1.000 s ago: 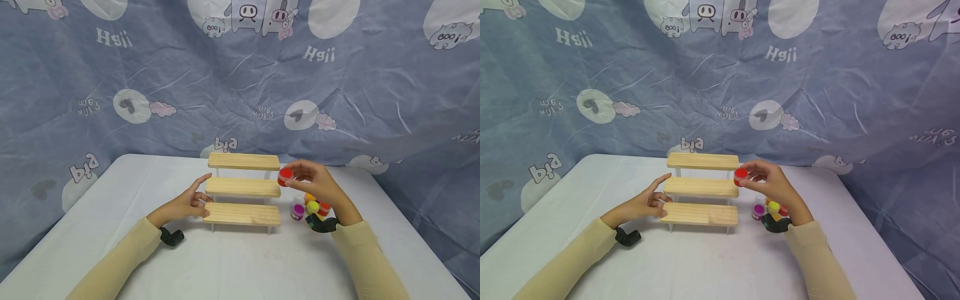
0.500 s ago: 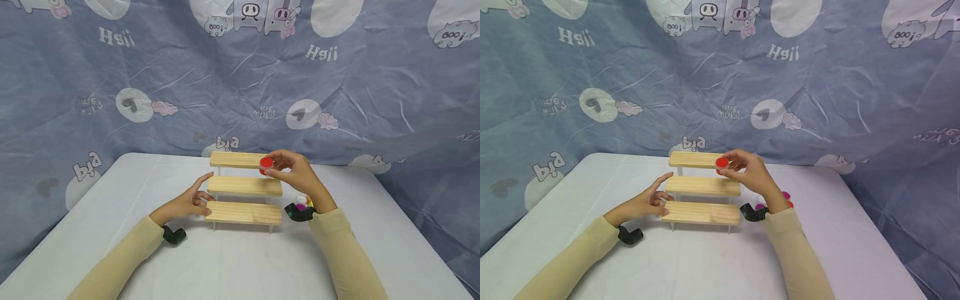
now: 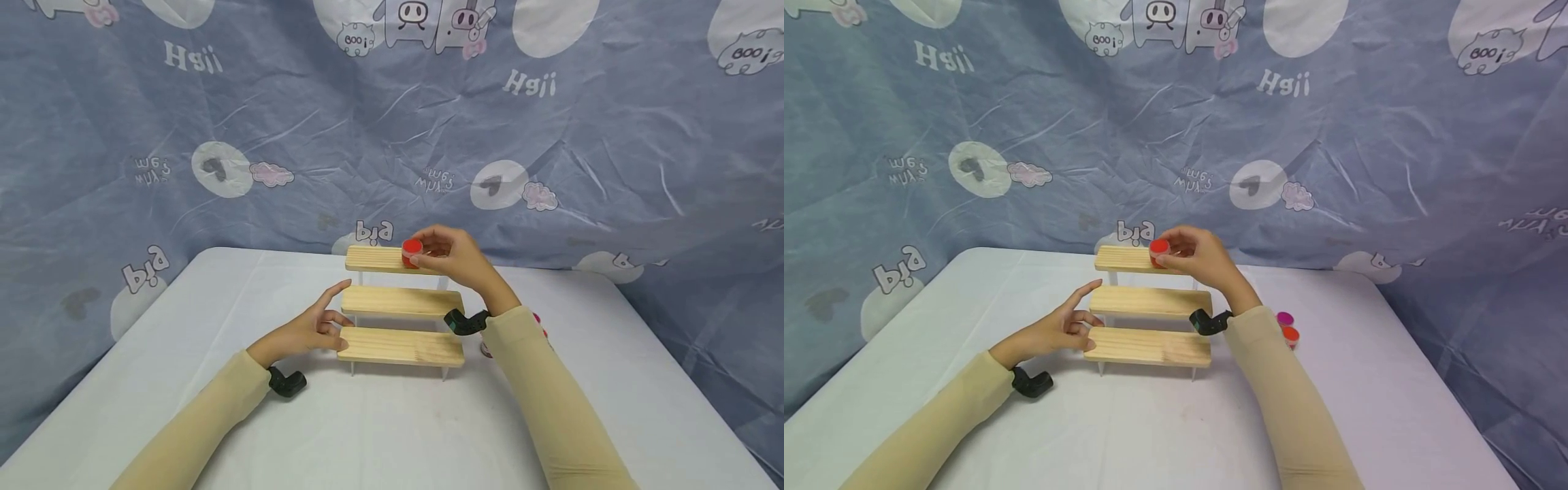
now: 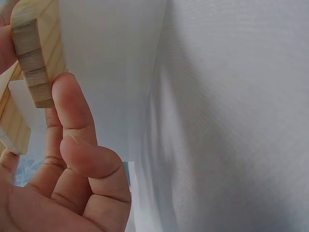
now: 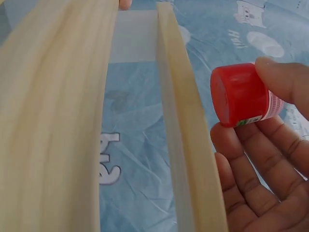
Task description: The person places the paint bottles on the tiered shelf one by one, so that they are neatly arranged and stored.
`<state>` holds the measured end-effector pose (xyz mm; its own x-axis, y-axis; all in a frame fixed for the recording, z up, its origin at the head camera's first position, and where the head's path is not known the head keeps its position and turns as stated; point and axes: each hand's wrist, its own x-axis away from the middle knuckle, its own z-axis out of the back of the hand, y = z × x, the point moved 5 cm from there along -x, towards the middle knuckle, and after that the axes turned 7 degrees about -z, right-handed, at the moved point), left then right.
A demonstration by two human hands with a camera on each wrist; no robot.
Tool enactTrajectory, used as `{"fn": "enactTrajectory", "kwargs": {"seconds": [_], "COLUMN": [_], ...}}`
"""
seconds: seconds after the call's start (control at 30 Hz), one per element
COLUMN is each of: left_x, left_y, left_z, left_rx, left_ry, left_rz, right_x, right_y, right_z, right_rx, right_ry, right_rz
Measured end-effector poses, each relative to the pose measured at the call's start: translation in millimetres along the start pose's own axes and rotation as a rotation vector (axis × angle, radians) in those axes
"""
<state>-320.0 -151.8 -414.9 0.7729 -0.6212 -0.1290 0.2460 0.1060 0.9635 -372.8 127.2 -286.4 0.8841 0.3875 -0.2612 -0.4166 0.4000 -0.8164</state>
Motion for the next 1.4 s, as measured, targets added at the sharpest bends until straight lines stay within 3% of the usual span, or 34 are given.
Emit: {"fn": "enactTrajectory", "kwargs": {"seconds": [0.3, 0.67, 1.4], "left_x": [-2.1, -3.3, -2.3], "left_y": [-1.1, -3.2, -3.1], "left_z": [-1.8, -3.2, 0.0], "left_rx": [0.009, 0.027, 0.033], "left_ry": [0.007, 0.003, -0.004], "left_rz": [0.001, 0.003, -0.008], "right_x": [-23.4, -42.1, -56.1], "right_y": [-2, -6, -10], "right_z": [-15, -35, -61], "right_rx": [-0.094, -0.155, 0.067], "right_ry": [-0.106, -0.161, -0.099], "right_rz": [-0.060, -0.082, -0.047]}}
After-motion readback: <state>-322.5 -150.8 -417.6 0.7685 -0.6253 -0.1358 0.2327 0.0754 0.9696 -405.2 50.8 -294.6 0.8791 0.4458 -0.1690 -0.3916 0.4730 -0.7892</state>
